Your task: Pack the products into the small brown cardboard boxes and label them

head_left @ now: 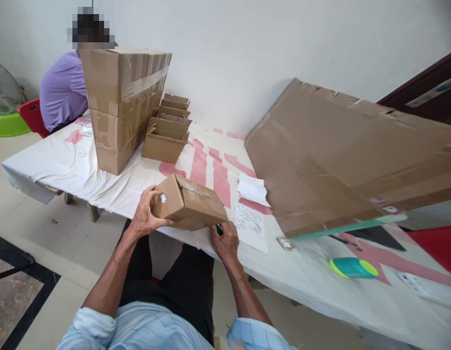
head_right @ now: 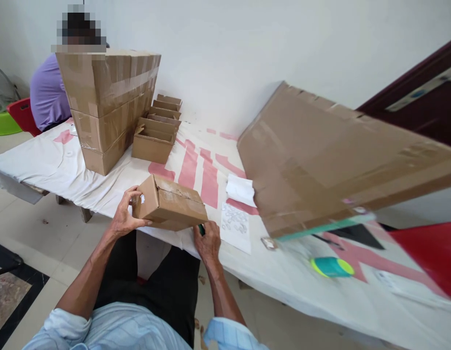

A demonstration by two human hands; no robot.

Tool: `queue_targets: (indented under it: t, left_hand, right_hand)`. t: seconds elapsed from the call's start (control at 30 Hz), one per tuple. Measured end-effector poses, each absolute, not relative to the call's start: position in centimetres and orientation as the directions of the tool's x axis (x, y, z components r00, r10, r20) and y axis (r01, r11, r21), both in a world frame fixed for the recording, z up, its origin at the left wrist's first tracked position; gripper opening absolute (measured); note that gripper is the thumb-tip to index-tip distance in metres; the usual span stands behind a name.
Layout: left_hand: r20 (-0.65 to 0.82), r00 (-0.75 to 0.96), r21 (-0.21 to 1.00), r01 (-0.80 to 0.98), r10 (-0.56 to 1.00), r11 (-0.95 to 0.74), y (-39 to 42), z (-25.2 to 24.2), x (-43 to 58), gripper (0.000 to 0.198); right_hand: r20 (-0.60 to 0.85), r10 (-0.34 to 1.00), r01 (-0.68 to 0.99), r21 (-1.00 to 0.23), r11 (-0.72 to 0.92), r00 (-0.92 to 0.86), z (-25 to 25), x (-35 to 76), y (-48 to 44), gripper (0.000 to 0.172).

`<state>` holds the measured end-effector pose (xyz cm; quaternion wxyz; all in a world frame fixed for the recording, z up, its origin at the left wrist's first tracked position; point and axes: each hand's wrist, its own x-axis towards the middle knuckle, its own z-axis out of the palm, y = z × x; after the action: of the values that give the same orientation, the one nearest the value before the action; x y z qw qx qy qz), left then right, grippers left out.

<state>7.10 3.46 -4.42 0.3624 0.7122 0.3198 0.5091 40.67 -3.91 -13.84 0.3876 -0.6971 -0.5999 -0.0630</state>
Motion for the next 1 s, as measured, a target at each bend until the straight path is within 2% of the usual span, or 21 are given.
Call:
queue_targets:
  t: [0.2,0.4,0.67,0.77,0.87,1.0]
  left_hand:
    - [0.48,0.282,0.849,0.089,0.831,-0.521,3.2,-4.2,7.2,0.084]
    - [0.474,0.247,0.859,0.078,0.845,-0.505,3.0,-3.2,6.4,0.078]
    - [0.484,0.251,0.816,0.216,0.838,-0.536,2.6,-2.0,5.8,0.077]
    - [0.499,0.266,0.794,0.241,0.825,-0.558,2.3,-1.7,6.1,0.08]
    - [0.516,0.263,0.776,0.258,0.815,-0.575,2.0,-1.3,6.5,0.083]
    - [0.559,0.245,0.739,0.285,0.792,-0.61,1.6,-1.0,7.3,0.087]
  right_hand:
    - [0.631,0.706,0.86,-0.506,0.06,0.321,-10.9,40.4,-3.7,0.02]
    - [0.674,0.668,0.843,-0.522,0.129,0.316,-6.4,39.0,-2.9,0.026]
    - [0.743,0.603,0.831,-0.509,0.227,0.29,-2.4,36.4,-2.4,0.027]
    - [0.791,0.585,0.845,-0.428,0.321,0.179,1.2,34.1,-2.4,0.023]
    - [0.829,0.558,0.852,-0.271,0.449,-0.03,5.2,31.1,-2.4,0.019]
    - [0.748,0.576,0.819,-0.077,0.568,-0.329,8.8,27.8,-1.8,0.019]
